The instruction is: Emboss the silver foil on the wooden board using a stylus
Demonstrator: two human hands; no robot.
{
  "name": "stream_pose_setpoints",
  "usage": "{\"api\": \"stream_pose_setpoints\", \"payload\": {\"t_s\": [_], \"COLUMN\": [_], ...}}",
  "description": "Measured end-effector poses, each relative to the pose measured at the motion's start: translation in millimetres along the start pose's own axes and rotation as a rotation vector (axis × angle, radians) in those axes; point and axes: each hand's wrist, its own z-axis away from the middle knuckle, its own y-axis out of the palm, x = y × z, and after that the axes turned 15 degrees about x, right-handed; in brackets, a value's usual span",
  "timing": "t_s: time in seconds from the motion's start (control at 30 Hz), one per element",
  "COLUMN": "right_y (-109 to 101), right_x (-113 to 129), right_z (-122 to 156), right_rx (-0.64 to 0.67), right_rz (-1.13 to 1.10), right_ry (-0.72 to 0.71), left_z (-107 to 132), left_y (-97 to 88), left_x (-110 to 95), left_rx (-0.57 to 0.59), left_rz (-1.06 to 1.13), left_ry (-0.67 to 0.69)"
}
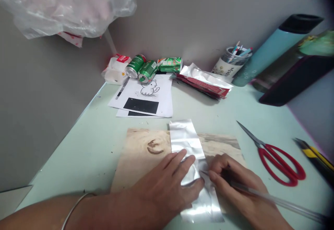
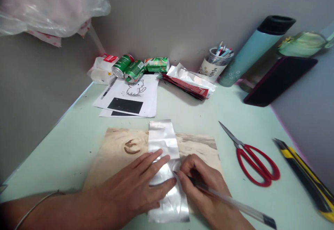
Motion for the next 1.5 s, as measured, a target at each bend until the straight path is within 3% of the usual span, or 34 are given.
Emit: {"api": "stream_pose_setpoints", "payload": {"t_s": [0.17,0.47,1.1,1.5], "right_y": [0.5,0.9,-0.6,-0.4], "right_x": [0.0,-1.0,6.2,6.7], "right_z": [-0.7,-3.1,-5.7,-2.9], "right_rx": [-0.05,0.032,0.15,0.135], "right_rz": [0.032,0.026,0.09,0.1], "right_ry": [0.04,-0.028,0.019,0.016], "left_z": [-2.0,-4.6,-3.5,-3.7], "left_y": [3.1,-5.7,2.7,1.4], "left_x": [2.1,5.2,4.4,5.3], "left_rx": [-0.013,0.037,0.003,0.025], "left_rz": [0.03,0.022,0.001,0.015], "left_ry": [0.009,0.0,0.012,0.015]}}
